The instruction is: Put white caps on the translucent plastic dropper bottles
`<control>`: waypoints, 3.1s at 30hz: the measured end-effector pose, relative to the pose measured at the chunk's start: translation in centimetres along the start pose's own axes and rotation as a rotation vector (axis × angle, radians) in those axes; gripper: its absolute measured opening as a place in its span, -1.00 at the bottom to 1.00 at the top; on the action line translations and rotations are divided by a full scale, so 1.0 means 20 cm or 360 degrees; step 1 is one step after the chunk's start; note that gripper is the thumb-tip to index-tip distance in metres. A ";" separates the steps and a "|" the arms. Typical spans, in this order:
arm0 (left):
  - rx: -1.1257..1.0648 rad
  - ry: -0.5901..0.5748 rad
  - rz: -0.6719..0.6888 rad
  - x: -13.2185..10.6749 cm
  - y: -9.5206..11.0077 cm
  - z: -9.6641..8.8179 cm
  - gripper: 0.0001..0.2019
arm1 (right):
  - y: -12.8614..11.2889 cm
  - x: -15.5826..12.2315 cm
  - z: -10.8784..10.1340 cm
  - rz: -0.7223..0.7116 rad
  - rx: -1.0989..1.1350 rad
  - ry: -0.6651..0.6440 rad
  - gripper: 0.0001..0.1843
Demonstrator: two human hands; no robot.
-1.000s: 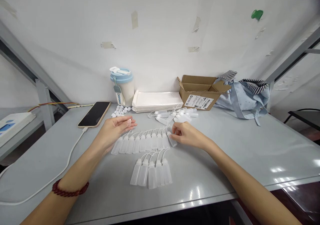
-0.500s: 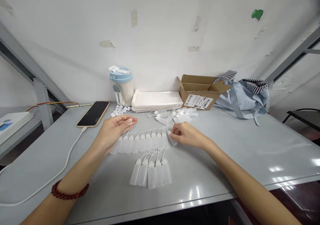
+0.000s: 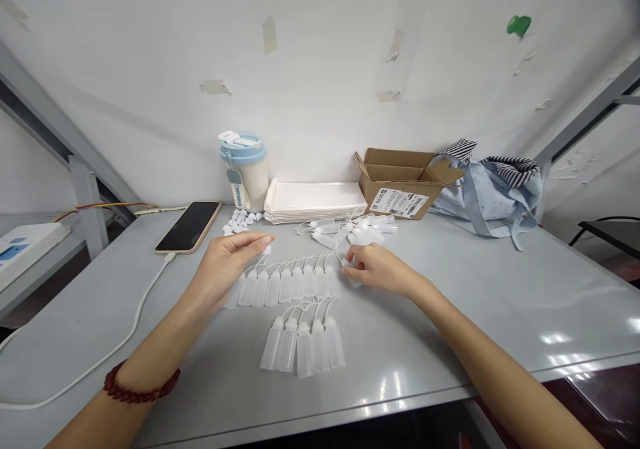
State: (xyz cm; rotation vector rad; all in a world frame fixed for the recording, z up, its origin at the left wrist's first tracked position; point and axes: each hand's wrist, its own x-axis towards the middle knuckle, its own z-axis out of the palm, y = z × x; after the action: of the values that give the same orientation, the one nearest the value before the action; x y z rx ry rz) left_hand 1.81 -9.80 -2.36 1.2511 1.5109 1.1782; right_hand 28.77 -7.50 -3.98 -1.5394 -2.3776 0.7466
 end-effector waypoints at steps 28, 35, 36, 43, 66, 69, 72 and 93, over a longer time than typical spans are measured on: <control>0.0122 -0.0266 0.0178 -0.14 0.06 0.15 -0.83 | -0.15 -0.07 0.08 -0.0751 0.0349 0.0604 -0.82; -0.0025 -0.0340 0.0080 -0.12 0.01 0.15 -0.82 | -0.24 -0.11 0.05 -0.0590 0.0867 0.0145 -0.79; -0.0063 -0.0356 0.0074 -0.12 0.01 0.15 -0.82 | -0.24 -0.11 0.06 -0.0559 0.0927 0.0102 -0.79; 0.0142 -0.0433 0.0262 -0.15 0.06 0.15 -0.81 | -0.22 -0.09 0.08 -0.0392 0.1370 -0.0084 -0.76; 0.0125 -0.0476 0.0137 -0.18 0.09 0.17 -0.85 | -0.20 -0.10 0.12 -0.0463 0.1149 0.0139 -0.82; 0.0147 -0.0479 0.0156 -0.19 0.08 0.18 -0.86 | -0.20 -0.09 0.12 -0.0449 0.1201 0.0137 -0.84; 0.0153 -0.0511 0.0192 -0.19 0.08 0.17 -0.85 | -0.20 -0.09 0.12 -0.0451 0.1171 0.0138 -0.85; 0.0351 -0.0609 0.0671 -0.20 0.04 0.17 -0.86 | -0.19 -0.09 0.09 -0.0291 0.1576 -0.0284 -0.78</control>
State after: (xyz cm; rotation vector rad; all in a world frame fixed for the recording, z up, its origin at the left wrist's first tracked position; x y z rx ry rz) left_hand 5.97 -13.13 -2.25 1.8921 1.1437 0.9653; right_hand 25.67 -10.87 -3.41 -0.8340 -1.7007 1.7018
